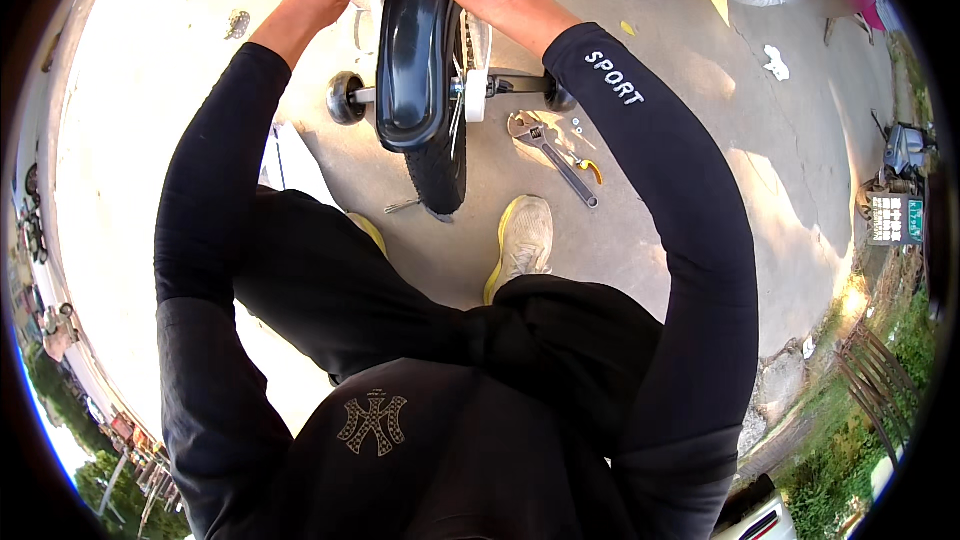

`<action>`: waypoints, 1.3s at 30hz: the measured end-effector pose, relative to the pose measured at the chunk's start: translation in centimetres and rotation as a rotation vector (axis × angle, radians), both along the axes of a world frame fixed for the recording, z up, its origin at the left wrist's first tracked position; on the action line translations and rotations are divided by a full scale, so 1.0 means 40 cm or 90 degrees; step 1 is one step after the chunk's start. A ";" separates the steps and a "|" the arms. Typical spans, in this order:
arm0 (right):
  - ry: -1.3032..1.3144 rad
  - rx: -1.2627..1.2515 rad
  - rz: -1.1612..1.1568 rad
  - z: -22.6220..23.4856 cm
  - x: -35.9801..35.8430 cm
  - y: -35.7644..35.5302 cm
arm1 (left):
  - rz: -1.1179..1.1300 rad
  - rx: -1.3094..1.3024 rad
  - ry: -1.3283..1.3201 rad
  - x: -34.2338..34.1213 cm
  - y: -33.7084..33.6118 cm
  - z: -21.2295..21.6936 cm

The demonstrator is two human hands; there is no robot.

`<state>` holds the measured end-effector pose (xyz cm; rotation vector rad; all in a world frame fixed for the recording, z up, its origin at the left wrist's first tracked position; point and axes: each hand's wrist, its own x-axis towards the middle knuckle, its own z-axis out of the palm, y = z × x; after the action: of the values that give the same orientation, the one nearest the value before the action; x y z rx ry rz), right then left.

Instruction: The person assembles a white bicycle outdoors, using a wrench to tighten the rear wheel axle nuts and training wheels. They then attach a rear cargo rack and a black rear fender to the frame, securing them with bolts and nuts. The person also handles a yellow reflector and various small hardware components during the process.

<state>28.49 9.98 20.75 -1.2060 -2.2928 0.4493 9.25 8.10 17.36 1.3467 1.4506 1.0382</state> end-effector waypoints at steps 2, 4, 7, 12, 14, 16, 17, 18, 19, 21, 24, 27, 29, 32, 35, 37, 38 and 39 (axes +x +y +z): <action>0.080 0.057 0.059 -0.016 0.057 0.009 | 0.005 0.009 -0.001 0.009 0.006 -0.005; -0.068 0.225 0.089 -0.043 0.166 0.006 | 0.010 -0.015 0.043 0.013 -0.015 0.030; 0.008 0.075 -0.003 -0.077 0.369 -0.096 | 0.006 -0.012 0.027 0.015 -0.025 0.044; 0.006 -0.387 -0.343 -0.552 0.738 -0.281 | -0.011 -0.028 -0.010 0.034 -0.012 0.030; -0.002 -0.376 -0.351 -0.595 0.716 -0.321 | 0.011 -0.038 -0.002 0.023 -0.026 0.041; -0.017 -0.371 -0.314 -0.605 0.677 -0.331 | 0.021 -0.037 -0.001 0.006 -0.029 0.028; -0.023 -0.363 -0.295 -0.596 0.650 -0.320 | 0.024 -0.042 0.042 0.022 -0.036 0.049; -0.067 -0.364 -0.298 -0.584 0.626 -0.309 | 0.021 -0.038 0.040 0.023 -0.029 0.046; -0.114 -0.367 -0.302 -0.580 0.610 -0.305 | 0.018 -0.035 0.037 0.021 -0.027 0.041; -0.155 -0.373 -0.300 -0.579 0.594 -0.297 | 0.015 -0.031 0.035 0.019 -0.020 0.034; -0.117 -0.292 -0.271 -0.596 0.566 -0.297 | 0.004 -0.020 0.066 -0.006 -0.023 0.031; -0.165 -0.201 -0.230 -0.621 0.546 -0.287 | -0.047 0.004 0.118 -0.058 -0.049 -0.004; -0.179 -0.157 -0.229 -0.650 0.550 -0.293 | -0.017 -0.001 0.063 -0.004 -0.052 0.027; -0.015 -0.233 -0.321 -0.640 0.592 -0.303 | -0.025 -0.043 0.056 0.036 -0.022 0.030; 0.406 -0.453 -0.414 -0.552 0.551 -0.261 | 0.012 -0.046 0.023 0.005 -0.042 0.026; 0.549 -0.519 -0.392 -0.424 0.531 -0.228 | 0.016 -0.041 0.001 0.001 -0.052 0.031; 0.552 -0.527 -0.347 -0.361 0.514 -0.204 | 0.015 -0.046 -0.003 0.006 -0.054 0.039; 0.555 -0.531 -0.305 -0.291 0.492 -0.181 | 0.011 -0.050 -0.008 0.010 -0.053 0.045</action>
<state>48.17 2.74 9.10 -1.4431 -1.0235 1.4691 9.63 6.00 19.17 1.2716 1.4809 0.9879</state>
